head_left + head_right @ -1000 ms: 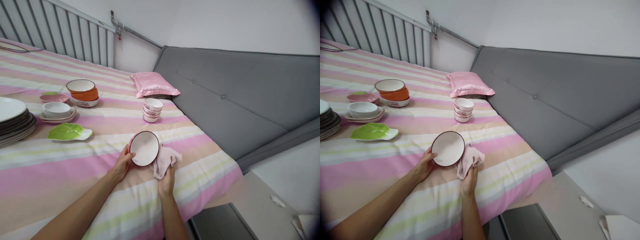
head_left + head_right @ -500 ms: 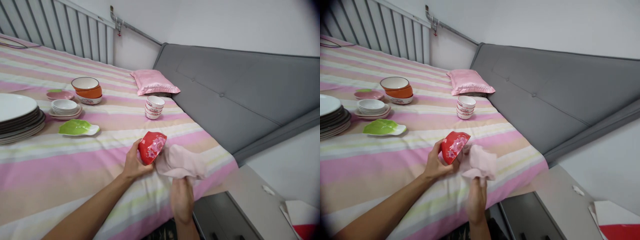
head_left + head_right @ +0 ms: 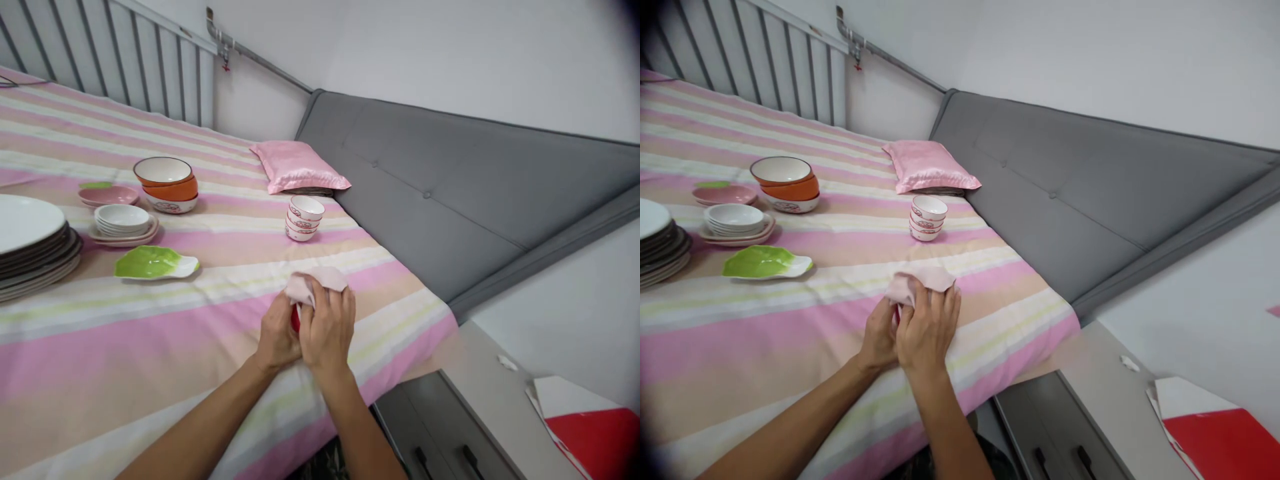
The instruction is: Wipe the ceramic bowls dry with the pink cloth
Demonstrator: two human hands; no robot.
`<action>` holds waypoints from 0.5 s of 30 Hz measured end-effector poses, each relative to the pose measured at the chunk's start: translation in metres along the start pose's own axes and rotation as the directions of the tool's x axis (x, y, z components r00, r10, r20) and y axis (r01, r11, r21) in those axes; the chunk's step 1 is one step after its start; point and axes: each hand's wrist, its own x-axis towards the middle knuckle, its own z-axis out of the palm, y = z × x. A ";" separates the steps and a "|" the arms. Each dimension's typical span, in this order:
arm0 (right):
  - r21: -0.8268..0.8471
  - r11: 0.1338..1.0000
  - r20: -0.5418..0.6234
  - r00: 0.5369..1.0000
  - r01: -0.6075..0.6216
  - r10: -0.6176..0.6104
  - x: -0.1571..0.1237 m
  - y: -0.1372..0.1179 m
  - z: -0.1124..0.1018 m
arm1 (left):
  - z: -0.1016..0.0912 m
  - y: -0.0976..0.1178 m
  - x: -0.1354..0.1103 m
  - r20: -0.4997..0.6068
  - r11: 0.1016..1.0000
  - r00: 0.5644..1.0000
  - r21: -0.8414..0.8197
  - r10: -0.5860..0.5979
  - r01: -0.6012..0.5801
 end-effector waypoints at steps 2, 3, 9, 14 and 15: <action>0.015 1.000 0.051 0.999 -0.004 0.003 0.017 0.000 -0.008 | 0.000 -0.005 0.001 0.022 0.953 0.961 0.122 0.275 -0.276; 0.041 0.999 0.101 0.995 -0.002 -0.003 0.027 0.002 -0.012 | -0.001 -0.006 0.002 0.045 0.887 0.907 0.193 0.419 -0.420; 0.278 0.903 0.611 0.785 -0.329 0.098 0.082 0.023 -0.025 | -0.003 -0.002 0.001 0.099 0.680 0.731 0.301 0.675 -0.668; 0.431 0.641 0.807 0.589 -0.635 0.041 0.102 0.042 -0.024 | -0.005 -0.001 -0.001 0.114 0.675 0.708 0.229 0.697 -0.701; 0.485 0.618 0.764 0.644 -0.619 0.045 0.103 0.046 -0.023 | -0.005 -0.001 -0.001 0.108 0.676 0.704 0.212 0.702 -0.706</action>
